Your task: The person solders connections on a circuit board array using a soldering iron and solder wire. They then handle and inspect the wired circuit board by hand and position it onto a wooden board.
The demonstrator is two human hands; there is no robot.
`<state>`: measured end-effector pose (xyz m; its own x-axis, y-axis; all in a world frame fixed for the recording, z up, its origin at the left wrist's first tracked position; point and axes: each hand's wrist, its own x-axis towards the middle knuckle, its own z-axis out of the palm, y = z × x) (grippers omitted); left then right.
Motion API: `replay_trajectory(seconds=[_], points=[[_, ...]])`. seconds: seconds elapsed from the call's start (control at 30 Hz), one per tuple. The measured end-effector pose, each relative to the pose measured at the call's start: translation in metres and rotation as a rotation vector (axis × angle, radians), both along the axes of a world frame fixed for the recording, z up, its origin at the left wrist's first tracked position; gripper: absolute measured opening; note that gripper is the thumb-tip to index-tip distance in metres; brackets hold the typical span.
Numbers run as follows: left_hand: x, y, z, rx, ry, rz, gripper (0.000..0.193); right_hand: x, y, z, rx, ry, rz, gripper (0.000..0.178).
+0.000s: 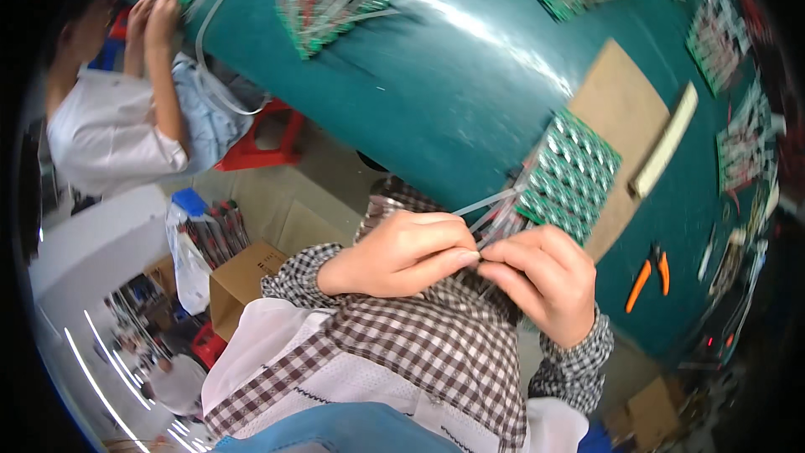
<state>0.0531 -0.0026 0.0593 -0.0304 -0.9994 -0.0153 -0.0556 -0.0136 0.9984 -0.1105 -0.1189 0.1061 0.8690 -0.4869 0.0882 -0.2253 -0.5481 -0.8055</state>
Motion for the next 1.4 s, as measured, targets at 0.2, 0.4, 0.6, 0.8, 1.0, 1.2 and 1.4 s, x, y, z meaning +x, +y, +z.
replay_trajectory(seconds=[0.2, 0.4, 0.6, 0.8, 1.0, 1.2, 1.4], points=[[-0.003, 0.015, -0.010, -0.077, -0.019, 0.110, 0.016, -0.001, 0.005, 0.001, -0.032, 0.121, 0.055, 0.018], [0.001, 0.012, -0.016, -0.131, -0.025, 0.149, 0.012, 0.001, 0.002, -0.004, -0.047, 0.073, 0.110, 0.011], [0.007, 0.014, -0.019, -0.121, -0.018, 0.022, 0.012, 0.003, -0.006, -0.001, -0.012, 0.124, 0.179, 0.008], [0.039, 0.027, -0.028, 0.021, 0.269, 0.751, 0.018, -0.004, -0.009, 0.000, -0.036, 0.114, -0.059, 0.006], [0.089, 0.062, -0.012, 0.007, -0.062, 1.171, 0.018, -0.029, -0.010, 0.006, -0.012, 0.156, -0.137, 0.007], [0.115, 0.045, 0.012, -0.092, 0.164, 1.167, 0.017, -0.044, -0.015, -0.004, -0.160, 0.165, -0.256, 0.008], [0.019, 0.002, 0.003, 0.229, 0.229, 0.604, 0.013, -0.070, -0.032, -0.032, 0.074, -0.072, -0.671, 0.023]])
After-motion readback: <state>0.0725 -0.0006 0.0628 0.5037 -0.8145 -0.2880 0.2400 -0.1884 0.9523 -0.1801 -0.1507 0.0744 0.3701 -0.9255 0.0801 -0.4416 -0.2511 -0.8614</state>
